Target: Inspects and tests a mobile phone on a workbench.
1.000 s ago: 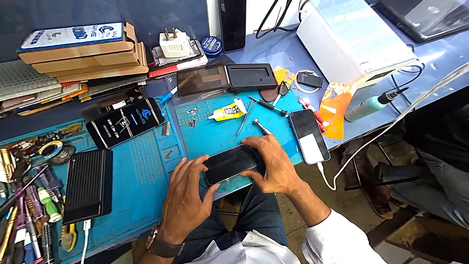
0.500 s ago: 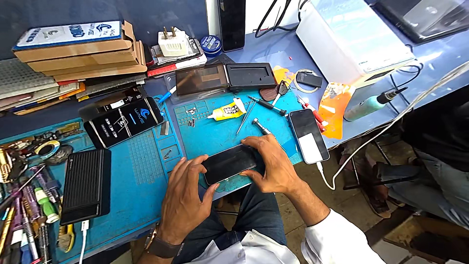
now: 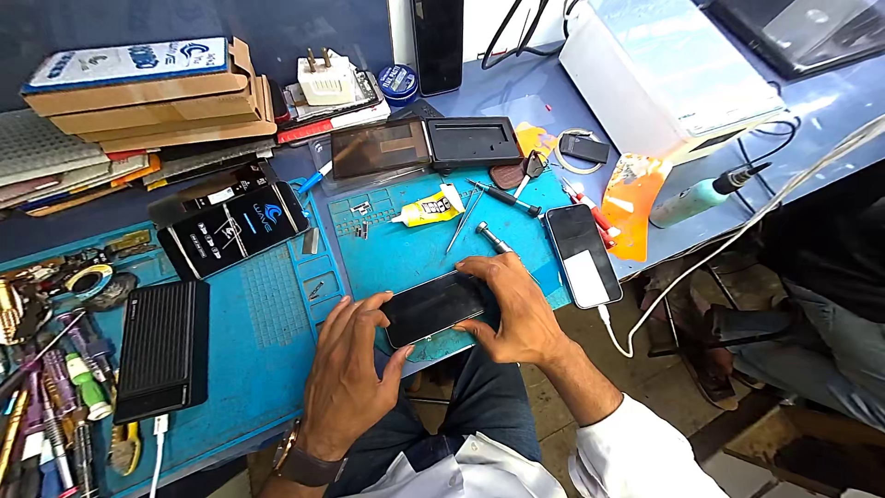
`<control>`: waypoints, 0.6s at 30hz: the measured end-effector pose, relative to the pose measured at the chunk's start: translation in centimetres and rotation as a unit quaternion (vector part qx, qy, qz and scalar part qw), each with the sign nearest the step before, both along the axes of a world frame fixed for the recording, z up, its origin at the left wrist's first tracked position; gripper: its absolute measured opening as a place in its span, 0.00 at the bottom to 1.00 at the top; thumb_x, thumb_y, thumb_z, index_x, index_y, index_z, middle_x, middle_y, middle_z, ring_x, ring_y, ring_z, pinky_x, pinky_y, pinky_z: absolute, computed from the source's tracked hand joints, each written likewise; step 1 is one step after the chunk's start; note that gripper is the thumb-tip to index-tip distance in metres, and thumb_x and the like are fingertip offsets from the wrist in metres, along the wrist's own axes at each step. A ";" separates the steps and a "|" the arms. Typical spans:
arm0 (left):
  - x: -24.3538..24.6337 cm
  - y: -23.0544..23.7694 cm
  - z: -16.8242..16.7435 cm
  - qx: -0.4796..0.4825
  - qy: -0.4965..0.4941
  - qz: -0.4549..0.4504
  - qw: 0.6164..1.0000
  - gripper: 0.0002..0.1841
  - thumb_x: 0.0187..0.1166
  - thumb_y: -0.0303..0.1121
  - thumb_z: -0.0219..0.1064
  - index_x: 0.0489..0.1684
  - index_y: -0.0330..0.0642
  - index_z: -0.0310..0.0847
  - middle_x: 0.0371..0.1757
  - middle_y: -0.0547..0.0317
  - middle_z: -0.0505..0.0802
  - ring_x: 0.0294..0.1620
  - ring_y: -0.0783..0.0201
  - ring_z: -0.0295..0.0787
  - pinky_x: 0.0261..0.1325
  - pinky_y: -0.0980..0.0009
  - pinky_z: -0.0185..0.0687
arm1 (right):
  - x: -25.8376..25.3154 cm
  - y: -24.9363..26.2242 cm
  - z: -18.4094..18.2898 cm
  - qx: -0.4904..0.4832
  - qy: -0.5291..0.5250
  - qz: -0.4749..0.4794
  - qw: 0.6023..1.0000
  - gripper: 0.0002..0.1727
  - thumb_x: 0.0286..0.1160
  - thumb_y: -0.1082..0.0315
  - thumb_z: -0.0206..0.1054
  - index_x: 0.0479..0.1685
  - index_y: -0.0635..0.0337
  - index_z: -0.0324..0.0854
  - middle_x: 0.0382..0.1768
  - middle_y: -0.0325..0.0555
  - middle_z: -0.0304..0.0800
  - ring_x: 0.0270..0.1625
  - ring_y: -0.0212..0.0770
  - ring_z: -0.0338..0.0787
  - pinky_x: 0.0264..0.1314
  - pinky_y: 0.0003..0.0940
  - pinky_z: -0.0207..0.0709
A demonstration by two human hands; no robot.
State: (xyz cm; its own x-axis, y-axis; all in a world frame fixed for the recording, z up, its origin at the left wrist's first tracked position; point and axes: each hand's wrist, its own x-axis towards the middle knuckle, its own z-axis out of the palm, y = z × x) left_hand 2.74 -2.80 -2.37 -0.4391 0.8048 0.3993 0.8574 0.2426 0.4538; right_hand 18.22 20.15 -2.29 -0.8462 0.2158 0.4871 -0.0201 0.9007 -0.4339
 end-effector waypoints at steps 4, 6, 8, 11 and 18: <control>0.0 0.0 0.0 -0.005 0.001 -0.001 1.000 0.20 0.75 0.49 0.69 0.50 0.42 0.78 0.75 0.58 0.85 0.78 0.57 0.79 0.90 0.47 0.60 | 0.0 0.0 0.0 -0.002 0.002 0.001 1.000 0.38 0.61 0.44 0.74 0.70 0.59 0.80 0.65 0.45 0.88 0.63 0.46 0.83 0.67 0.42 0.77; 0.0 0.0 0.0 -0.005 0.002 -0.002 1.000 0.20 0.75 0.49 0.69 0.50 0.42 0.78 0.75 0.58 0.85 0.78 0.57 0.79 0.90 0.47 0.60 | 0.0 0.0 0.0 0.000 0.002 -0.001 1.000 0.39 0.61 0.43 0.74 0.70 0.59 0.80 0.65 0.45 0.88 0.63 0.46 0.83 0.67 0.42 0.77; 0.0 0.0 0.0 -0.006 0.002 0.000 1.000 0.20 0.74 0.49 0.69 0.50 0.42 0.78 0.75 0.58 0.85 0.78 0.58 0.79 0.90 0.48 0.60 | 0.0 0.0 -0.1 0.000 0.004 0.000 1.000 0.38 0.61 0.43 0.74 0.70 0.60 0.80 0.65 0.45 0.88 0.62 0.46 0.84 0.67 0.42 0.77; 0.0 0.0 0.0 -0.003 0.000 0.000 1.000 0.20 0.74 0.49 0.69 0.50 0.42 0.78 0.75 0.58 0.85 0.78 0.58 0.80 0.90 0.47 0.60 | 0.0 0.0 -0.1 0.001 0.002 0.000 1.000 0.39 0.60 0.43 0.74 0.70 0.59 0.80 0.65 0.45 0.88 0.62 0.45 0.83 0.66 0.42 0.77; 0.0 0.0 0.1 -0.002 -0.001 0.000 1.000 0.19 0.75 0.49 0.69 0.48 0.42 0.78 0.75 0.58 0.84 0.79 0.57 0.79 0.90 0.47 0.60 | 0.0 0.0 0.0 -0.001 0.005 -0.002 1.000 0.38 0.60 0.44 0.75 0.69 0.60 0.80 0.64 0.45 0.89 0.62 0.46 0.84 0.67 0.42 0.77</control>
State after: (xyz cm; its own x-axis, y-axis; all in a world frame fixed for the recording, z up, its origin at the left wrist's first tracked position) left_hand 2.77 -2.80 -2.28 -0.4394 0.8064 0.3958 0.8566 0.2435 0.4549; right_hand 18.24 20.11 -2.29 -0.8406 0.2195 0.4952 -0.0214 0.9001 -0.4352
